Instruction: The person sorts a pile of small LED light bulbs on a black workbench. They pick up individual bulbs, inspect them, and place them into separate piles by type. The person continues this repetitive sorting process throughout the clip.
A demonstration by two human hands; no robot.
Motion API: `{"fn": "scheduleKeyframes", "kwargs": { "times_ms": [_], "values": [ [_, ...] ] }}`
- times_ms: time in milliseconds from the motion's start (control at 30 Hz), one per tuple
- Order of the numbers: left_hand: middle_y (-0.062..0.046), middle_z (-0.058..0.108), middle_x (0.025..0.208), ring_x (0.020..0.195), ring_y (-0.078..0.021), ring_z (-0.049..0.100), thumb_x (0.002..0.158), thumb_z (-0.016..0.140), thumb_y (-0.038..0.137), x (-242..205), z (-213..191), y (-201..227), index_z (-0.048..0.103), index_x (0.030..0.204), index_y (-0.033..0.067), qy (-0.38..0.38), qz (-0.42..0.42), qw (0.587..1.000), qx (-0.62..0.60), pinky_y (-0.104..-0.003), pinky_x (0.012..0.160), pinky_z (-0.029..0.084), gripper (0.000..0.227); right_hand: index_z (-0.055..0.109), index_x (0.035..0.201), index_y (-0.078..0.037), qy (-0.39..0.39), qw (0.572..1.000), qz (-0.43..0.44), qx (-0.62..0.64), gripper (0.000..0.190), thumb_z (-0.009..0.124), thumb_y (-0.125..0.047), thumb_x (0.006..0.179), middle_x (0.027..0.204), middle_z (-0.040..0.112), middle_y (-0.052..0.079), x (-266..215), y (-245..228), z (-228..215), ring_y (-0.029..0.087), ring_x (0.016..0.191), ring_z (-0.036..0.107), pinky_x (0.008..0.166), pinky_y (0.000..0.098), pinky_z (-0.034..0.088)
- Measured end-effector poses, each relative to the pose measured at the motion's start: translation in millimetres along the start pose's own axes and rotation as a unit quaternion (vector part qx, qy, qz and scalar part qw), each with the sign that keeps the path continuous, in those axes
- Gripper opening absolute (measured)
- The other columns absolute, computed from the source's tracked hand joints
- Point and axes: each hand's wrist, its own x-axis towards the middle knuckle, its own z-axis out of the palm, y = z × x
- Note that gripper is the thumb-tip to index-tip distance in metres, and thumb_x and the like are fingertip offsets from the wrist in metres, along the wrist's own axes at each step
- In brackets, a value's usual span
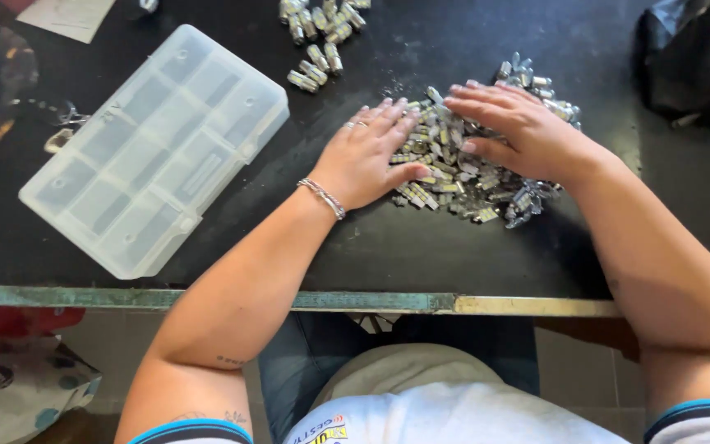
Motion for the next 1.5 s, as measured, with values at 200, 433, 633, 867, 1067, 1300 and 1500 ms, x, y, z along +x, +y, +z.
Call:
{"fn": "scheduleKeyframes", "kwargs": {
  "times_ms": [200, 433, 633, 867, 1067, 1300, 1500],
  "values": [
    [-0.012, 0.064, 0.136, 0.115, -0.0345, 0.064, 0.110, 0.046, 0.044, -1.4, -15.3, -4.6, 0.054, 0.145, 0.0069, 0.140, 0.055, 0.981, -0.123, -0.048, 0.093, 0.051, 0.052, 0.061, 0.143, -0.002, 0.136, 0.990, -0.038, -0.007, 0.058, 0.078, -0.027, 0.093, 0.140, 0.063, 0.022, -34.2, 14.2, -7.5, 0.039, 0.129, 0.060, 0.109, 0.0531, 0.048],
    [-0.013, 0.067, 0.127, 0.111, -0.0322, 0.065, 0.111, 0.051, 0.022, -0.4, -14.4, -2.9, 0.058, 0.141, 0.0055, 0.144, 0.073, 0.968, -0.192, -0.043, 0.098, 0.045, 0.035, 0.059, 0.146, -0.009, 0.065, 0.995, -0.003, -0.070, 0.062, 0.071, -0.039, 0.093, 0.152, 0.057, 0.018, -37.6, 32.4, 4.6, 0.038, 0.138, 0.054, 0.118, 0.0597, 0.033],
    [-0.005, 0.065, 0.117, 0.091, -0.0287, 0.056, 0.094, 0.082, 0.023, -0.6, -13.7, -5.5, 0.078, 0.114, 0.0137, 0.157, 0.120, 0.973, -0.123, -0.042, 0.084, 0.051, 0.022, 0.069, 0.137, -0.011, 0.126, 0.984, -0.057, -0.115, 0.044, 0.078, -0.031, 0.098, 0.135, 0.069, 0.009, -38.5, 9.7, -3.6, 0.031, 0.120, 0.068, 0.118, 0.0535, 0.046],
    [-0.006, 0.070, 0.113, 0.104, -0.0270, 0.062, 0.096, 0.078, 0.018, -0.1, -20.7, 8.1, 0.075, 0.105, 0.0093, 0.190, 0.128, 0.958, -0.174, -0.042, 0.093, 0.048, 0.013, 0.078, 0.112, -0.016, 0.166, 0.965, -0.074, -0.189, 0.017, 0.083, -0.030, 0.104, 0.113, 0.074, 0.003, -43.3, 9.7, -8.1, 0.026, 0.104, 0.072, 0.100, 0.0429, 0.058],
    [-0.006, 0.065, 0.120, 0.118, -0.0231, 0.065, 0.110, 0.055, 0.027, -5.9, -38.8, 22.3, 0.069, 0.118, 0.0133, 0.190, 0.121, 0.911, -0.345, -0.041, 0.106, 0.052, 0.021, 0.078, 0.106, -0.004, 0.245, 0.967, -0.057, -0.033, 0.010, 0.087, -0.006, 0.106, 0.105, 0.074, 0.010, -42.1, 0.4, -10.7, 0.028, 0.102, 0.070, 0.097, 0.0434, 0.056],
    [-0.004, 0.055, 0.122, 0.119, -0.0209, 0.060, 0.110, 0.055, 0.031, -11.7, -44.1, 37.7, 0.068, 0.123, 0.0186, 0.159, 0.133, 0.893, -0.399, -0.039, 0.110, 0.053, 0.022, 0.072, 0.120, -0.005, 0.169, 0.973, -0.036, 0.150, 0.037, 0.078, -0.029, 0.092, 0.113, 0.072, 0.014, -25.1, -46.8, 10.8, 0.028, 0.103, 0.070, 0.091, 0.0407, 0.056],
    [-0.004, 0.055, 0.119, 0.118, -0.0206, 0.057, 0.111, 0.056, 0.021, -12.3, -43.3, 45.2, 0.067, 0.125, 0.0185, 0.131, 0.153, 0.888, -0.412, -0.037, 0.109, 0.052, 0.018, 0.071, 0.104, 0.000, 0.203, 0.958, -0.034, 0.199, 0.022, 0.077, -0.019, 0.095, 0.101, 0.072, 0.013, -22.7, -53.5, 29.2, 0.028, 0.089, 0.068, 0.083, 0.0383, 0.055]
  ]
}}
